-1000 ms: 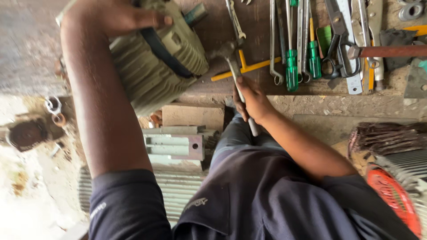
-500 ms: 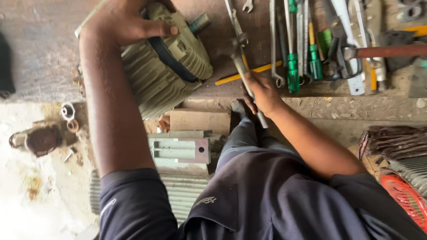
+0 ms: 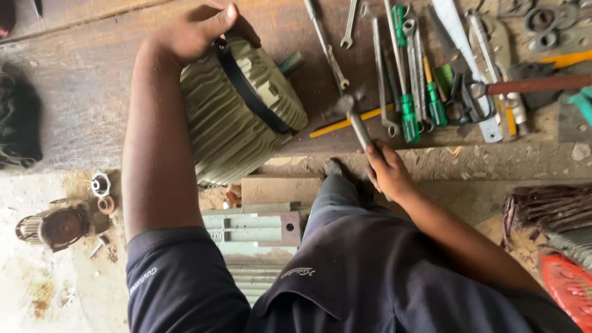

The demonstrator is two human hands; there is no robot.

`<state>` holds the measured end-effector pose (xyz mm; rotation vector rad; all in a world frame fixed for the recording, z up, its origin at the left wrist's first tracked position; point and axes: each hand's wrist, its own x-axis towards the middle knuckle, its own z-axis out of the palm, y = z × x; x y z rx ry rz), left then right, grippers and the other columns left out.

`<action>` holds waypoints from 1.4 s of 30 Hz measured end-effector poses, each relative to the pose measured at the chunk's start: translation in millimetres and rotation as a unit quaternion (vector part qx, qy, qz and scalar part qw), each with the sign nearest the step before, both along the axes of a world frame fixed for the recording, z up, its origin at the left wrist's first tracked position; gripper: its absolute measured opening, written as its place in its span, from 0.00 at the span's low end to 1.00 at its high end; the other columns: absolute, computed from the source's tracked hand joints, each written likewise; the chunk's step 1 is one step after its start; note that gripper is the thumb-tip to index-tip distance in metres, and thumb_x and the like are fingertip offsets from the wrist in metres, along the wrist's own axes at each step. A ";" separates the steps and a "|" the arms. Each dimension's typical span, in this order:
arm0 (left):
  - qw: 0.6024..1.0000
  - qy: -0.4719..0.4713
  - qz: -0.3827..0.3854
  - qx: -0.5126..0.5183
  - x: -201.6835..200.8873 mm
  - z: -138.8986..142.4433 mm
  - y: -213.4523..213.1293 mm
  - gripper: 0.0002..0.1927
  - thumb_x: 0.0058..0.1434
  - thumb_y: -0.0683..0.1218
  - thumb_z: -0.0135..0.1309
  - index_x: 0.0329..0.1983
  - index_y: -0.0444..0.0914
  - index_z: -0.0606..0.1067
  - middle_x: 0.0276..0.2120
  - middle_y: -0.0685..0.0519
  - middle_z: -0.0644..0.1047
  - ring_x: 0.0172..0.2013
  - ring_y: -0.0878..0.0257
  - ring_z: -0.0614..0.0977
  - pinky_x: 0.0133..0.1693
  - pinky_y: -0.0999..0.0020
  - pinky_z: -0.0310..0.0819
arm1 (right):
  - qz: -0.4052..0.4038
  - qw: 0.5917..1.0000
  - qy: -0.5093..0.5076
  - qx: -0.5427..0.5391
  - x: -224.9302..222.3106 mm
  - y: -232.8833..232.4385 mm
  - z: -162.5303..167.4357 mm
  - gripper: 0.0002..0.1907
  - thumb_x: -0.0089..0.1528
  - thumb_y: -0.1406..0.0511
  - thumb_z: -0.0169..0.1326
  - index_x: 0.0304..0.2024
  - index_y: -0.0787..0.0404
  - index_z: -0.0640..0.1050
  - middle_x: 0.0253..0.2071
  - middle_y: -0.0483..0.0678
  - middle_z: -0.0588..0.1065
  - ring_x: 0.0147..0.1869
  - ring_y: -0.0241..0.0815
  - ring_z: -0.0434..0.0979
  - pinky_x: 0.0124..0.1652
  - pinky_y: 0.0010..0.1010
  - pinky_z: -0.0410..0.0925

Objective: The person uses a spanner to loosen and remove bolts from an electric motor, then removes the fan cover and pulls the rear end shield off the motor housing. They reposition the motor and tap the housing with a hammer to separate the end shield from the stator.

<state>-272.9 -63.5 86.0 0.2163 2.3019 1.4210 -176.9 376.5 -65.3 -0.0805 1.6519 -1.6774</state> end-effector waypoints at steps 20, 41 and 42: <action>0.994 0.029 -0.035 -0.095 -3.3 0.9 -0.8 0.14 0.67 0.50 0.56 0.50 0.38 0.81 0.41 0.54 0.82 0.43 0.65 0.79 0.47 0.69 0.72 | -0.003 0.999 0.028 -0.022 -34.8 -66.2 -4.3 0.22 0.71 0.47 0.41 0.36 0.57 0.70 0.20 0.39 0.64 0.16 0.30 0.59 0.16 0.26 0.56; 0.996 0.005 -0.012 -0.091 -4.7 -1.3 -2.1 0.14 0.65 0.50 0.56 0.50 0.39 0.81 0.41 0.54 0.83 0.43 0.66 0.81 0.48 0.68 0.74 | 0.024 0.993 0.117 0.016 -33.9 -68.3 -35.1 0.23 0.72 0.46 0.39 0.37 0.55 0.69 0.21 0.38 0.66 0.18 0.30 0.62 0.16 0.26 0.59; 0.995 0.010 -0.011 -0.095 -4.9 -1.4 -2.4 0.14 0.64 0.50 0.56 0.50 0.39 0.81 0.41 0.54 0.83 0.43 0.66 0.81 0.47 0.68 0.74 | -0.022 0.994 0.110 -0.007 -31.8 -69.0 -36.1 0.23 0.73 0.46 0.38 0.36 0.55 0.69 0.20 0.38 0.65 0.17 0.30 0.62 0.16 0.26 0.59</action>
